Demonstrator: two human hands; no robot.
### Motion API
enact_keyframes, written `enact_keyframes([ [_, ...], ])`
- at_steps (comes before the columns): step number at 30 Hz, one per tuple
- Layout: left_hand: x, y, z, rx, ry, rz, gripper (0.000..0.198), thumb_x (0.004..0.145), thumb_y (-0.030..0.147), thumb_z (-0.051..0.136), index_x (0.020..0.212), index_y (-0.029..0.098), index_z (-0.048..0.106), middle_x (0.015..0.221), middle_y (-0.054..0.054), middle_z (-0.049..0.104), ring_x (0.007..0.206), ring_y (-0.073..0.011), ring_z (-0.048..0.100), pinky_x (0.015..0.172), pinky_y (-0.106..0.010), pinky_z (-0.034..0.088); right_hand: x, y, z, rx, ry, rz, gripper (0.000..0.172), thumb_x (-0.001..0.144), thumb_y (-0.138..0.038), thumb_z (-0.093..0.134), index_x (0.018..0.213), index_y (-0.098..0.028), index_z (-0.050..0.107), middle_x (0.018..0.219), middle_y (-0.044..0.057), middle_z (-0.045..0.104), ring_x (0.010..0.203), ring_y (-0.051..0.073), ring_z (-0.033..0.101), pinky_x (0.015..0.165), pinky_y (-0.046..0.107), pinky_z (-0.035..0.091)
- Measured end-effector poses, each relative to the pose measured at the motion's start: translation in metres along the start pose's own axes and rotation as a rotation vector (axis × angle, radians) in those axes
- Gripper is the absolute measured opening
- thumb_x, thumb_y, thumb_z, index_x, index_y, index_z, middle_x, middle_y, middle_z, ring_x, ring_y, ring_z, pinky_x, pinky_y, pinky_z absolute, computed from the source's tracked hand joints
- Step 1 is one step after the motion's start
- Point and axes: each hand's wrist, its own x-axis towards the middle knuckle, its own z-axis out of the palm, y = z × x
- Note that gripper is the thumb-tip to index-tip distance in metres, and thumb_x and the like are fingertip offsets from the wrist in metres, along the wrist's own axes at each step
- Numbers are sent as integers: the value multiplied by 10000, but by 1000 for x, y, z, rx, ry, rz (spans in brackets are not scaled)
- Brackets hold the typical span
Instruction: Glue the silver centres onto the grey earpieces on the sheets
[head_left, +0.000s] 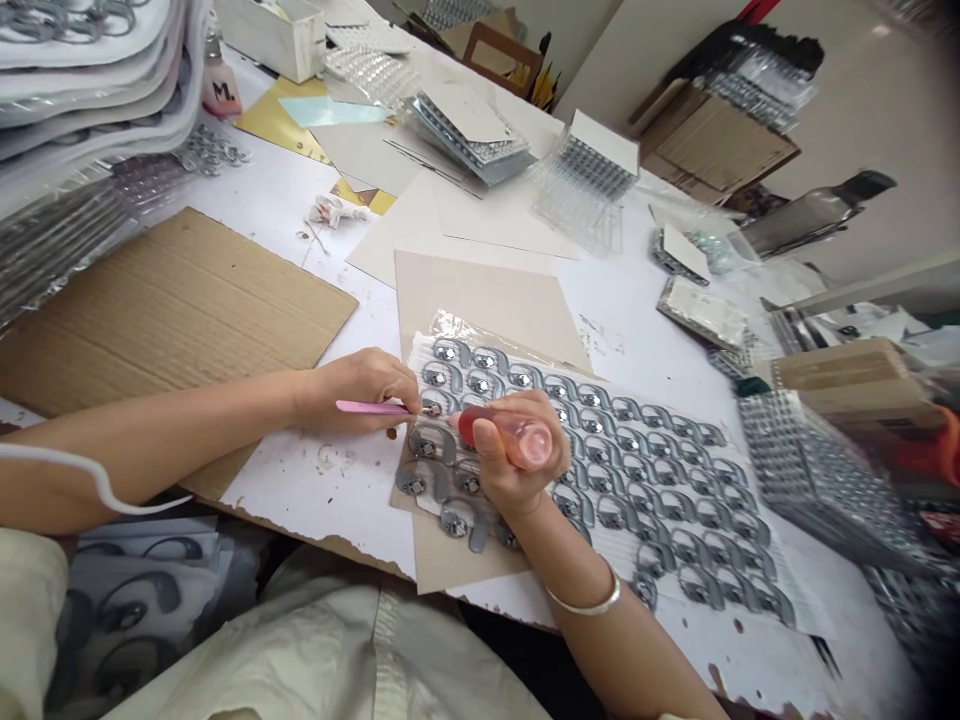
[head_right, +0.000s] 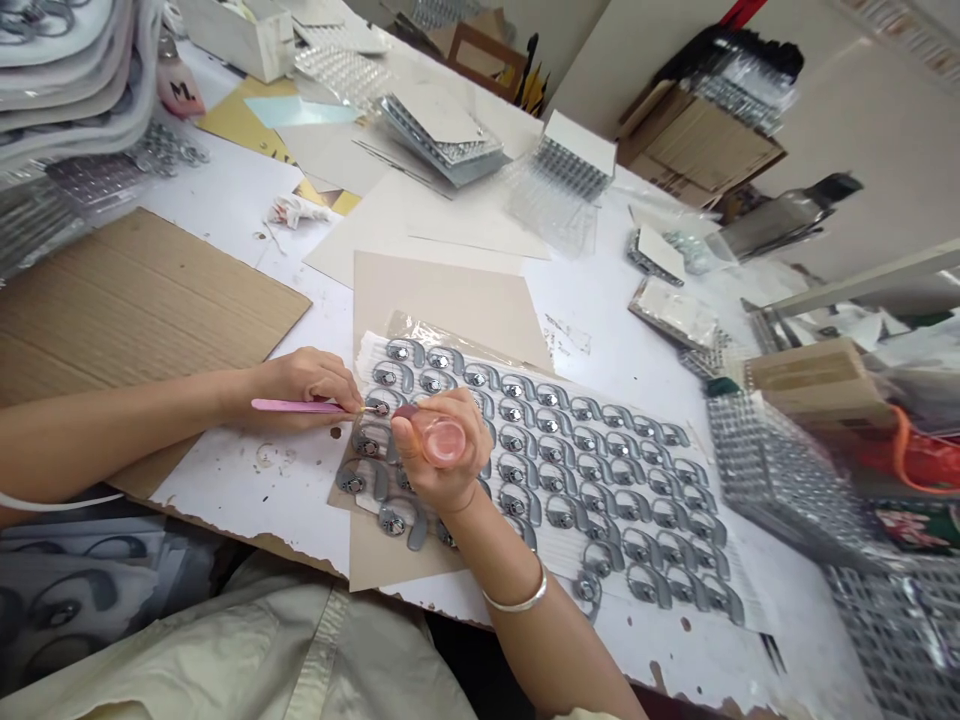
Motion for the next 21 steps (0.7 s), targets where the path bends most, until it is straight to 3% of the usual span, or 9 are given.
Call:
enact_keyframes([
  [21, 2, 3, -2, -13, 33, -36, 45, 801, 113, 624, 792, 128, 665, 780, -76, 706, 738, -147, 659, 686, -215, 512, -1, 0, 1, 44, 8, 47, 182, 743, -238, 685, 877, -193, 570, 725, 4, 592, 617, 152, 534, 555, 326, 456],
])
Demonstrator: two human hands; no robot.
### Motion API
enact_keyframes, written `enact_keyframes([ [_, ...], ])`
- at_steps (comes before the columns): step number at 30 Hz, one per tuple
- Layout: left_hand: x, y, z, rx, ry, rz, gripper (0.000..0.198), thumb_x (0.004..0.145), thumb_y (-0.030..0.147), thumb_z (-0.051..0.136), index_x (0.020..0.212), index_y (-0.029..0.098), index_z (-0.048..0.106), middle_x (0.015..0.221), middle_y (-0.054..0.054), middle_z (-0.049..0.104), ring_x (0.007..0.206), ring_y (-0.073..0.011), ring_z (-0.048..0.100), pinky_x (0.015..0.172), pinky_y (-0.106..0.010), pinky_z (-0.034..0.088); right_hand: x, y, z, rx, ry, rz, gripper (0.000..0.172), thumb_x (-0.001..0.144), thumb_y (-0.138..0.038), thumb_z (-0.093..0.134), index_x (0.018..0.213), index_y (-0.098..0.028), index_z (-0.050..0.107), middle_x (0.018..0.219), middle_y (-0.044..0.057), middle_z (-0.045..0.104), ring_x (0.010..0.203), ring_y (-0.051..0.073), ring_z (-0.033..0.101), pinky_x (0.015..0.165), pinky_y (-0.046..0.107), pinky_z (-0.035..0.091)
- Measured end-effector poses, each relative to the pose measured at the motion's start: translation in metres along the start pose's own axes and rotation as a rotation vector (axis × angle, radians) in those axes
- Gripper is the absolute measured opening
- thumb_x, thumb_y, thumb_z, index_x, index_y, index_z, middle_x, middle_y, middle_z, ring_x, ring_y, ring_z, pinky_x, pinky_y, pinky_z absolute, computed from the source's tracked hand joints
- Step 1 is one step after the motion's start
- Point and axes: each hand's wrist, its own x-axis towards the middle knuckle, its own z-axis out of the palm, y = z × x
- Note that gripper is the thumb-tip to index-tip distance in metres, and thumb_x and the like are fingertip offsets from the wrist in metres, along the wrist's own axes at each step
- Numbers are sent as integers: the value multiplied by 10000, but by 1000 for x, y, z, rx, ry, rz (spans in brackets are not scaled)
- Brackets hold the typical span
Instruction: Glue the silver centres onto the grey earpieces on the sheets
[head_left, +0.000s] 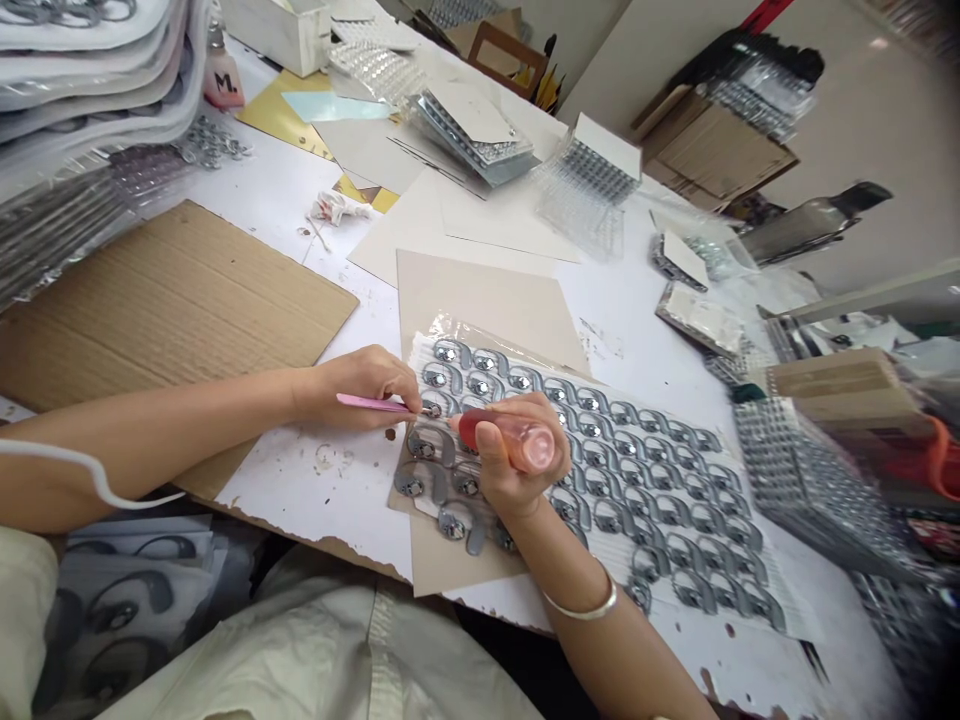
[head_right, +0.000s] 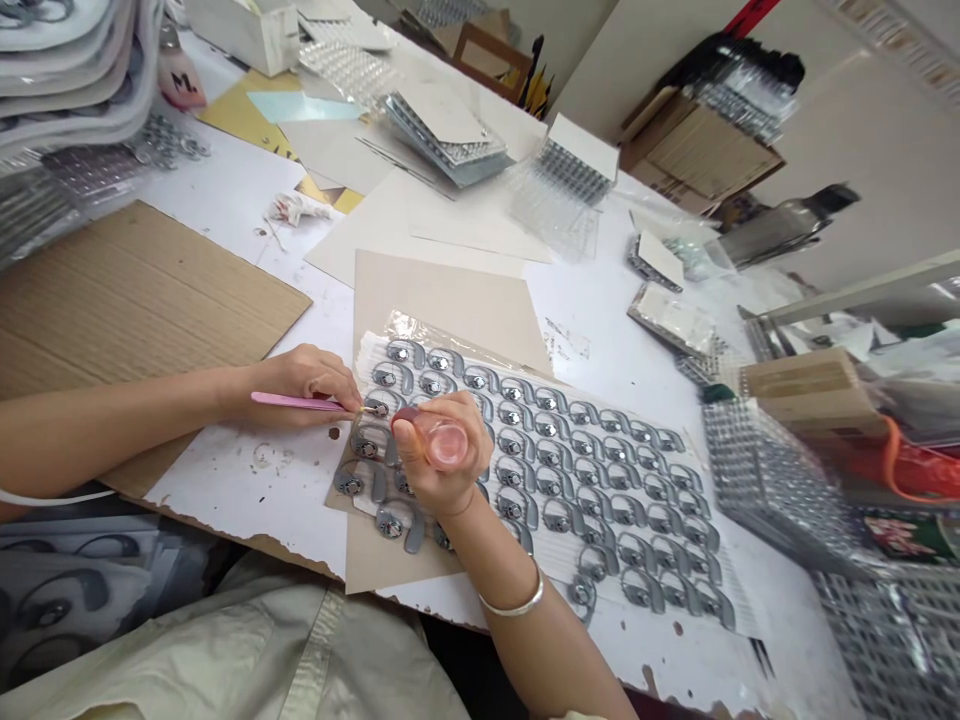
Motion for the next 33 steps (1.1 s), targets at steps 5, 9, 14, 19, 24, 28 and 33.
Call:
enact_keyframes([
  [5, 0, -1, 0, -12, 4, -17, 47, 808, 130, 626, 788, 120, 667, 783, -84, 707, 739, -152, 665, 684, -219, 518, 0, -2, 1, 31, -7, -13, 190, 744, -218, 685, 897, -185, 576, 730, 9, 592, 624, 154, 539, 555, 325, 457],
  [9, -1, -1, 1, -34, 9, -36, 50, 807, 138, 624, 801, 117, 669, 781, -84, 705, 731, -151, 665, 671, -217, 519, 0, -3, 2, 53, -20, -17, 191, 742, -199, 686, 902, -182, 582, 742, 11, 600, 631, 153, 547, 561, 324, 464],
  [14, -1, -1, 1, -37, -21, -79, 62, 815, 155, 615, 812, 126, 670, 787, -80, 705, 729, -145, 661, 676, -218, 518, -1, -3, 1, 46, -5, 9, 169, 745, -210, 684, 879, -186, 585, 742, 11, 596, 631, 152, 544, 555, 319, 457],
  [19, -2, -2, 1, -49, -15, -74, 61, 816, 151, 612, 809, 127, 668, 791, -83, 705, 738, -149, 662, 677, -223, 520, -1, -2, 0, 43, 25, 14, 152, 772, -256, 662, 890, -193, 589, 738, 15, 605, 639, 159, 553, 550, 324, 459],
  [24, -2, -2, 1, -52, -8, -79, 57, 809, 149, 615, 808, 125, 667, 793, -79, 704, 739, -148, 661, 680, -220, 518, 0, -3, 2, 41, 11, 25, 154, 770, -268, 663, 882, -199, 584, 729, 10, 596, 627, 153, 546, 544, 320, 453],
  [28, -2, -2, 1, -57, -19, -86, 58, 807, 141, 613, 812, 119, 667, 777, -76, 701, 727, -147, 659, 677, -219, 513, 0, -4, 2, 34, -10, 30, 149, 757, -236, 670, 872, -191, 587, 737, 16, 598, 632, 154, 546, 554, 323, 454],
  [33, -1, -3, 1, -67, -12, -66, 51, 807, 141, 621, 817, 120, 667, 786, -77, 703, 733, -149, 659, 676, -228, 513, -1, -3, 1, 50, -13, 22, 169, 751, -220, 679, 888, -192, 584, 751, 13, 596, 647, 153, 547, 570, 324, 456],
])
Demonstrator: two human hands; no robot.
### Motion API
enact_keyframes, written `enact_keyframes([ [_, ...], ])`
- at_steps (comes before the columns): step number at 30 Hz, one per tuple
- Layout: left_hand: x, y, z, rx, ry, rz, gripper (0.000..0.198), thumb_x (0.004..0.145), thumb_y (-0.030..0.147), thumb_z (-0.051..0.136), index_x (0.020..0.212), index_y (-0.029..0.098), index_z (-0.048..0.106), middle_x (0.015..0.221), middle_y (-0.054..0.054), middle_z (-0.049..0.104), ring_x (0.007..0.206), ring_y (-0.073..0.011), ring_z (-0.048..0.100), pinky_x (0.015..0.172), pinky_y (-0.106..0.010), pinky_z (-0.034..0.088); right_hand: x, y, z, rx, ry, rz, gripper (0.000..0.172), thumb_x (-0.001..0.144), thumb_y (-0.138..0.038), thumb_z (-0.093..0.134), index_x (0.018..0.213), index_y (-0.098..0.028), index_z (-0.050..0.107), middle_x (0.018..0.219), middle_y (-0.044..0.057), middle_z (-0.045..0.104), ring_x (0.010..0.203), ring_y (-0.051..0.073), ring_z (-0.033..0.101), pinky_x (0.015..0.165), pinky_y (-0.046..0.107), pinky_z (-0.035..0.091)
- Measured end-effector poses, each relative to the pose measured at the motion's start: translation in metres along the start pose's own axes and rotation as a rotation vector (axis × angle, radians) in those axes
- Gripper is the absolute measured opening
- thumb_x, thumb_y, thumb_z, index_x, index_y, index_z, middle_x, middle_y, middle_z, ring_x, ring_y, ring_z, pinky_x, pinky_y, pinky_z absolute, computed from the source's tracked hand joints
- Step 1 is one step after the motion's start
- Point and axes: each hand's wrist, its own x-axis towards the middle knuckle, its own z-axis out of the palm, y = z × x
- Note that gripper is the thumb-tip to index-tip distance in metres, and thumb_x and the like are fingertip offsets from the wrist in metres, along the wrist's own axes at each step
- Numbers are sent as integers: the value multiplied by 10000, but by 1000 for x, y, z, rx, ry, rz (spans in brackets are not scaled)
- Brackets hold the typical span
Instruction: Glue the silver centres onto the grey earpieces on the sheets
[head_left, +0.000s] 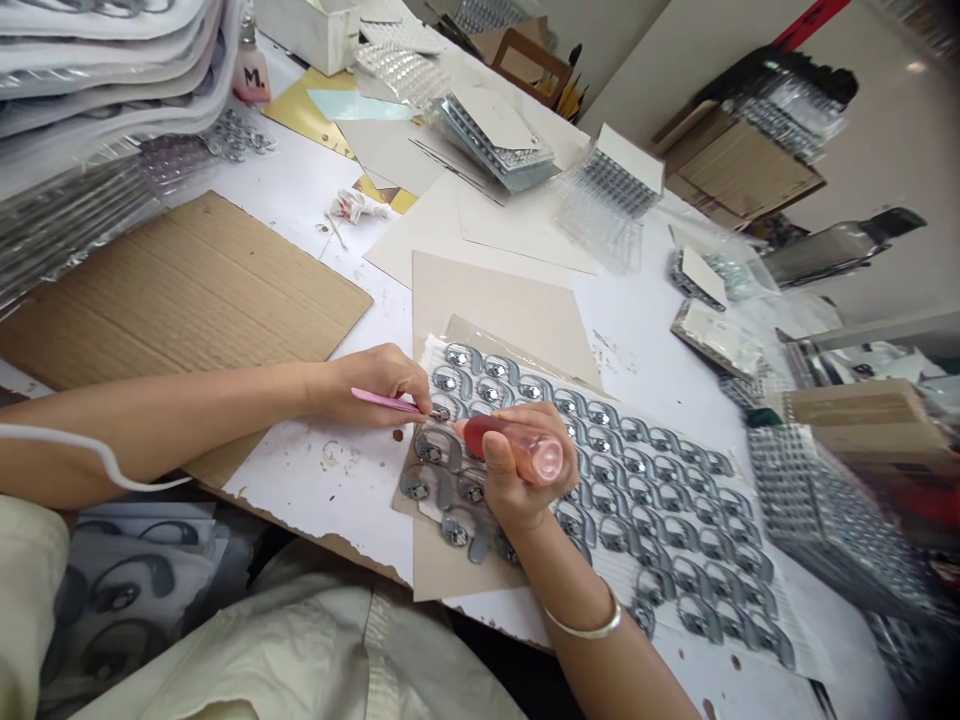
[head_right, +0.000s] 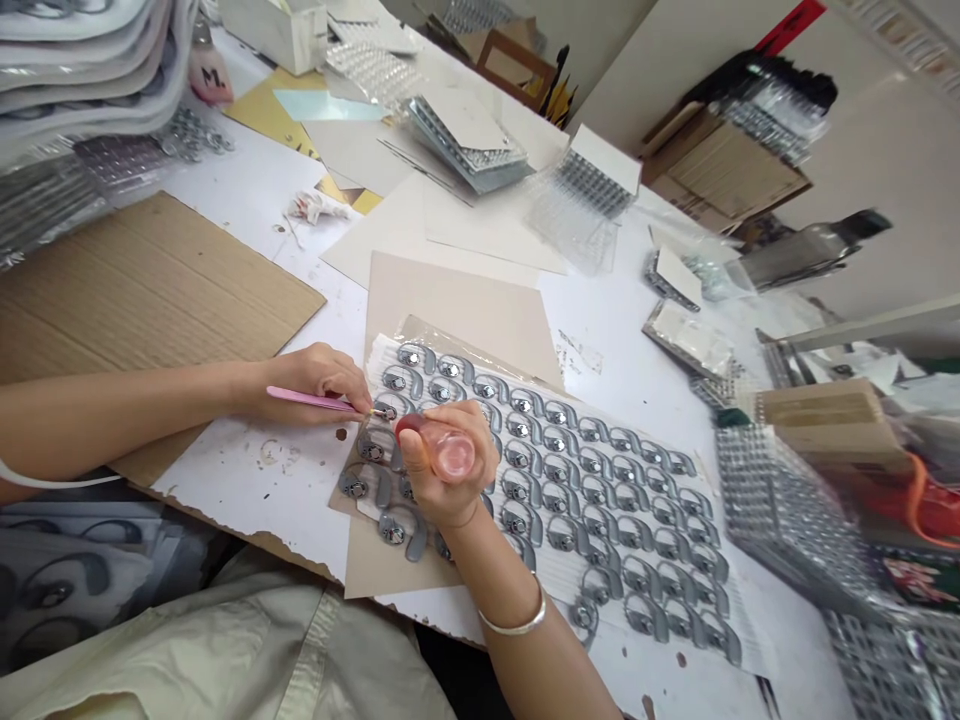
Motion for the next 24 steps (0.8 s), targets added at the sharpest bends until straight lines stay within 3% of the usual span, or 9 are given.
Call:
enact_keyframes([
  [21, 0, 0, 0, 7, -20, -43, 75, 809, 163, 625, 828, 118, 681, 791, -83, 705, 741, -155, 669, 690, -230, 527, 2, -1, 2, -40, -17, -3, 152, 766, -257, 684, 848, -185, 579, 751, 13, 617, 657, 150, 558, 580, 335, 487],
  [24, 0, 1, -1, 31, -18, -35, 75, 817, 168, 619, 819, 125, 680, 794, -79, 708, 746, -146, 669, 682, -218, 526, 14, -4, 0, 36, 60, 40, 107, 792, -280, 665, 802, -198, 596, 681, -6, 605, 606, 144, 565, 516, 309, 470],
])
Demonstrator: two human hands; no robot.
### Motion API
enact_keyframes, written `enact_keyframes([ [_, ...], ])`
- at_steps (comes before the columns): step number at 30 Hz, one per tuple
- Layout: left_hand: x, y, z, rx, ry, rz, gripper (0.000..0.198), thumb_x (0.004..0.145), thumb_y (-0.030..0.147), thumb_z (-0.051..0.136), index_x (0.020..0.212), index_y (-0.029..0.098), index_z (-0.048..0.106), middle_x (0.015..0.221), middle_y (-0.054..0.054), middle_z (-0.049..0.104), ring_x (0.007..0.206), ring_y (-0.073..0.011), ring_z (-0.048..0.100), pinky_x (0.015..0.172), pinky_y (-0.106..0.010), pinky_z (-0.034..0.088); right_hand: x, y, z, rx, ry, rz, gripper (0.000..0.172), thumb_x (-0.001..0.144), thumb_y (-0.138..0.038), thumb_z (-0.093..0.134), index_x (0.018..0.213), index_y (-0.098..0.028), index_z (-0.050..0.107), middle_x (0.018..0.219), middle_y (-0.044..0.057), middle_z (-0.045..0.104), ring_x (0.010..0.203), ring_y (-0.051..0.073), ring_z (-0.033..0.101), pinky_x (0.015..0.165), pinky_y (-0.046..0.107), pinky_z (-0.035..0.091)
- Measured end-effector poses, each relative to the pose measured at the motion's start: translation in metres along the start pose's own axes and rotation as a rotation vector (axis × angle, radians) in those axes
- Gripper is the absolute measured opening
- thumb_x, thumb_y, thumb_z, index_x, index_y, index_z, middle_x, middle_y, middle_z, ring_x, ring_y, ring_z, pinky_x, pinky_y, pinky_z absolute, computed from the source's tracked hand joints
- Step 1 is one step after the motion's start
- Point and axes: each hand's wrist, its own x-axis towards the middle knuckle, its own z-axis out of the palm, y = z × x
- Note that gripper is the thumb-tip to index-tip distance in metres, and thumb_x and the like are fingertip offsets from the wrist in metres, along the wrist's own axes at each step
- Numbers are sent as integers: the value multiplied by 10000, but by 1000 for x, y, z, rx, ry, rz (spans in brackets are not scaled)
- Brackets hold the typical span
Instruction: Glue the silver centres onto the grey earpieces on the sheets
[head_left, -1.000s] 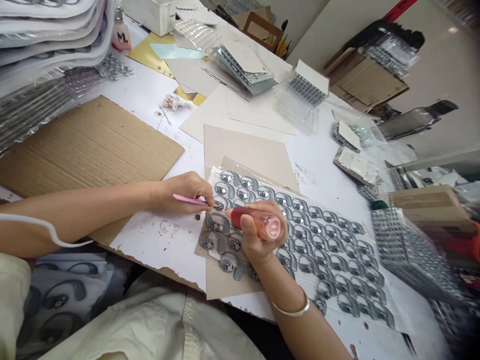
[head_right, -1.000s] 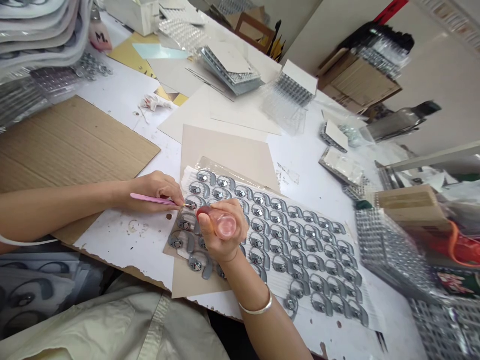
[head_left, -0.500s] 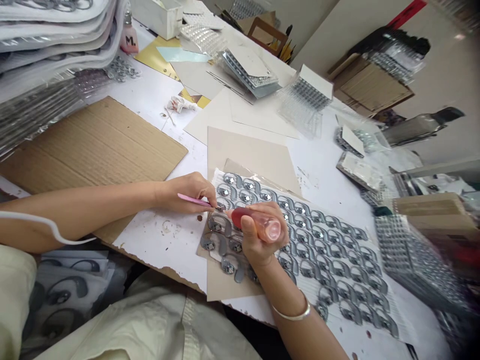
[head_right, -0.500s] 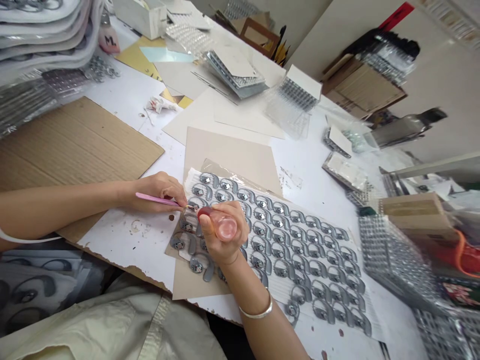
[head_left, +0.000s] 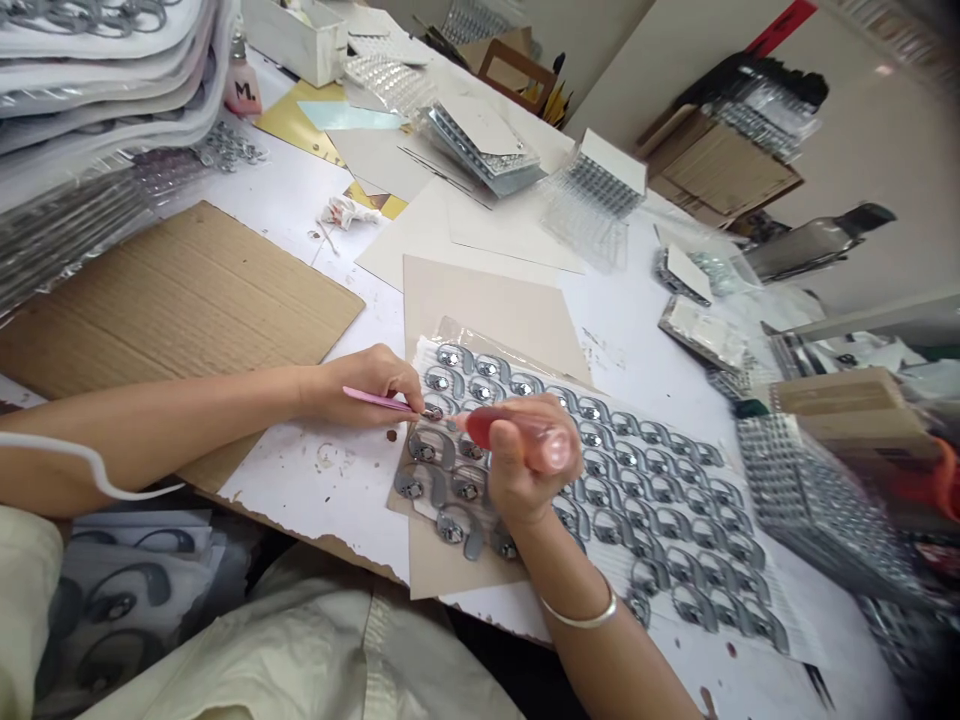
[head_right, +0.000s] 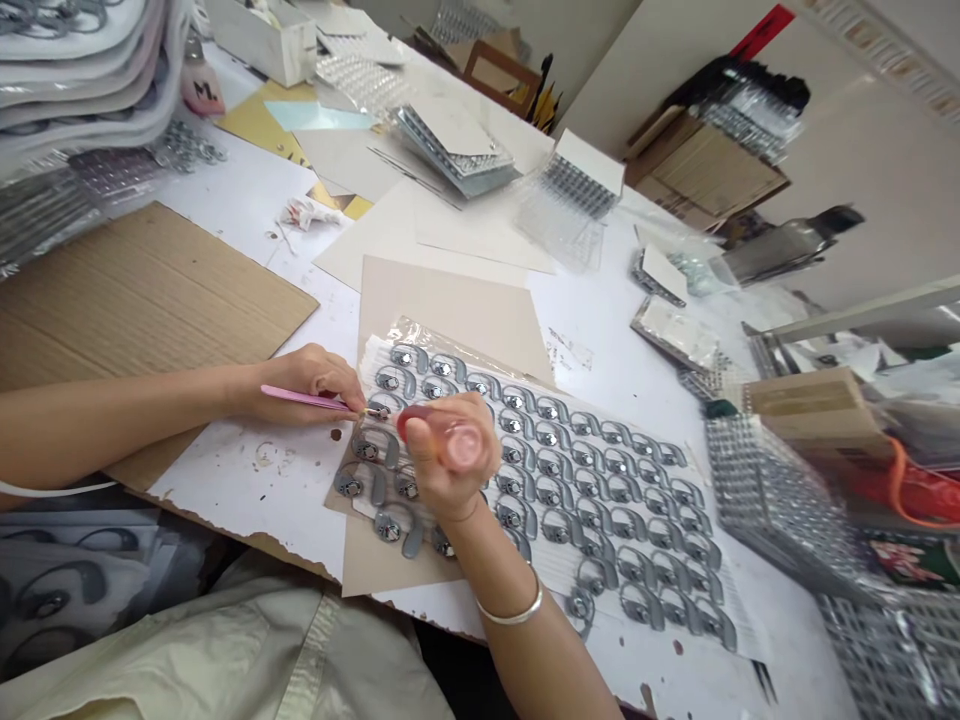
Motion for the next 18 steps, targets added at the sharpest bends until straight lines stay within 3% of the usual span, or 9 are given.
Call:
enact_keyframes([
  [2, 0, 1, 0, 16, 3, 13, 72, 817, 165, 619, 818, 126, 679, 793, -77, 709, 740, -141, 670, 675, -214, 526, 15, -3, -7, 61, 151, 72, 168, 818, -318, 637, 707, -205, 580, 601, -25, 563, 536, 129, 556, 461, 288, 451],
  [5, 1, 1, 0, 29, 7, 37, 69, 813, 165, 626, 810, 121, 678, 787, -84, 710, 733, -144, 673, 671, -215, 530, 43, -5, -29, 206, 318, 325, 278, 814, -422, 624, 657, -214, 526, 561, -44, 518, 470, 122, 546, 404, 279, 448],
  [9, 1, 2, 3, 21, 28, 51, 56, 806, 161, 641, 794, 119, 676, 799, -91, 711, 741, -144, 677, 668, -205, 536, 68, 0, -70, 441, 269, 670, 290, 781, -472, 645, 713, -230, 501, 630, -48, 558, 495, 125, 596, 425, 269, 457],
  [13, 1, 3, 3, 39, 38, 64, 12, 783, 117, 654, 787, 121, 665, 803, -84, 711, 743, -142, 678, 668, -194, 534, 63, -3, -92, 450, 239, 711, 337, 752, -520, 661, 738, -221, 508, 690, -37, 594, 551, 143, 637, 409, 243, 437],
  [15, 1, 7, 2, 42, 61, 90, 13, 790, 112, 650, 785, 123, 655, 805, -83, 712, 756, -142, 677, 680, -193, 532, 51, -10, -91, 414, 268, 703, 352, 723, -524, 689, 788, -220, 523, 730, -34, 610, 569, 157, 649, 393, 237, 438],
  [18, -1, 16, 0, 67, 100, 181, 14, 811, 119, 636, 808, 132, 641, 805, -80, 714, 763, -138, 674, 695, -197, 529, 30, -20, -79, 379, 208, 720, 340, 734, -495, 683, 886, -221, 553, 754, -18, 624, 632, 173, 670, 420, 236, 471],
])
